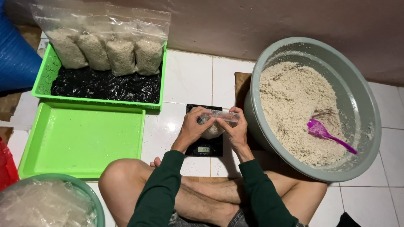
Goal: Scooping granular food product from a large basin into small plastic bags and weighing them on a digital scale.
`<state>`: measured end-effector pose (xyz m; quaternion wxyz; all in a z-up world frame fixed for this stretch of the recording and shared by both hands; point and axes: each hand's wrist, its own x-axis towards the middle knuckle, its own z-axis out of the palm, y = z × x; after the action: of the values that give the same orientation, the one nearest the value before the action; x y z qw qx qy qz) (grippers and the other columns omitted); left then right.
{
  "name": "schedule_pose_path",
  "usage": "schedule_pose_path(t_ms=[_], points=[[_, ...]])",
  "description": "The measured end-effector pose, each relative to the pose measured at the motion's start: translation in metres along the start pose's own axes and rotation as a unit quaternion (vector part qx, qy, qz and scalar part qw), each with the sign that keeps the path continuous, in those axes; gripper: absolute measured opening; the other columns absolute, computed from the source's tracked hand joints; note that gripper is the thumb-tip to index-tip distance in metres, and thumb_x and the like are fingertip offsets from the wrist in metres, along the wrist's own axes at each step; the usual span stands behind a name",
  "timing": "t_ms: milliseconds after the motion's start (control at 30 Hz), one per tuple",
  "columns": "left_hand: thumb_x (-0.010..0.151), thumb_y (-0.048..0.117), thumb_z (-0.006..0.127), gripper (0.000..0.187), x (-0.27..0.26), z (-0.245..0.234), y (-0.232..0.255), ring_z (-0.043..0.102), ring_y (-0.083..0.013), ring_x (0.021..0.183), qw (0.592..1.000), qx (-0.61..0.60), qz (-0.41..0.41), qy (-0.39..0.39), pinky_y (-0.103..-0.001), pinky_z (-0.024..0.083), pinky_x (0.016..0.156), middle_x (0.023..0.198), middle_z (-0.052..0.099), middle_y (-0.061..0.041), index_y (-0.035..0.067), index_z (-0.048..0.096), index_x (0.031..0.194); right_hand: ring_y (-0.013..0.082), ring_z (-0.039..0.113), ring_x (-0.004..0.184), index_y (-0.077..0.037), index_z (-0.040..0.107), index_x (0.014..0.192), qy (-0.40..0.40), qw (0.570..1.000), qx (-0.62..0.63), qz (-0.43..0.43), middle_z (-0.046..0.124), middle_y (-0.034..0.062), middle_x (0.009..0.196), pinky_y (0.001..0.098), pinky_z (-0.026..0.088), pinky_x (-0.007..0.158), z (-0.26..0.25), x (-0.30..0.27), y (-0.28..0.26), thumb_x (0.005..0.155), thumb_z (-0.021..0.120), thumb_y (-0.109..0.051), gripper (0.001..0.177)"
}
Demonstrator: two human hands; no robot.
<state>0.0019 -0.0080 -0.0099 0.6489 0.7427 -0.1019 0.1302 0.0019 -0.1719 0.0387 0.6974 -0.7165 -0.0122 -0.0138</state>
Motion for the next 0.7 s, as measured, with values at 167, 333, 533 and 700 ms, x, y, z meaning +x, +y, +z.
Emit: schedule_pose_path(t_ms=[167,333,533,700], points=[[0.085,0.031,0.075,0.016,0.0,0.0,0.002,0.065,-0.0268,0.096,1.0,0.012,0.003,-0.003,-0.037,0.05,0.084,0.093,0.071,-0.002,0.017,0.074,0.092,0.0094,0.069,0.07,-0.012,0.047,0.103,0.017,1.0,0.003,-0.022,0.073,0.0084,0.077,0.0181,0.054,0.061,-0.001,0.001,0.008,0.073,0.089,-0.009,0.052],[0.087,0.027,0.074,0.011,-0.002,0.001,0.004,0.066,-0.0267,0.093,1.0,0.021,0.007,0.013,-0.037,0.051,0.081,0.09,0.072,-0.001,0.017,0.075,0.091,0.0081,0.068,0.072,-0.012,0.044,0.107,0.028,0.999,0.027,-0.032,0.072,0.0066,0.082,0.0179,0.054,0.062,-0.001,-0.003,0.02,0.075,0.087,-0.009,0.054],[0.085,0.028,0.076,0.011,-0.001,-0.001,0.006,0.066,-0.0252,0.093,1.0,0.027,-0.004,0.014,-0.036,0.052,0.082,0.089,0.073,0.0,0.02,0.075,0.092,0.0091,0.067,0.076,-0.014,0.038,0.12,0.022,0.999,0.034,-0.006,0.072,0.0096,0.09,0.0176,0.056,0.068,-0.019,0.002,0.02,0.08,0.083,-0.008,0.06],[0.086,0.027,0.074,0.01,-0.001,-0.001,0.005,0.066,-0.0278,0.093,1.0,0.011,-0.005,0.008,-0.038,0.052,0.083,0.09,0.073,-0.002,0.019,0.075,0.092,0.0074,0.065,0.078,-0.014,0.032,0.118,-0.004,0.995,-0.074,-0.07,0.074,0.0071,0.09,0.0198,0.051,0.072,-0.021,-0.001,0.012,0.084,0.08,-0.011,0.058]])
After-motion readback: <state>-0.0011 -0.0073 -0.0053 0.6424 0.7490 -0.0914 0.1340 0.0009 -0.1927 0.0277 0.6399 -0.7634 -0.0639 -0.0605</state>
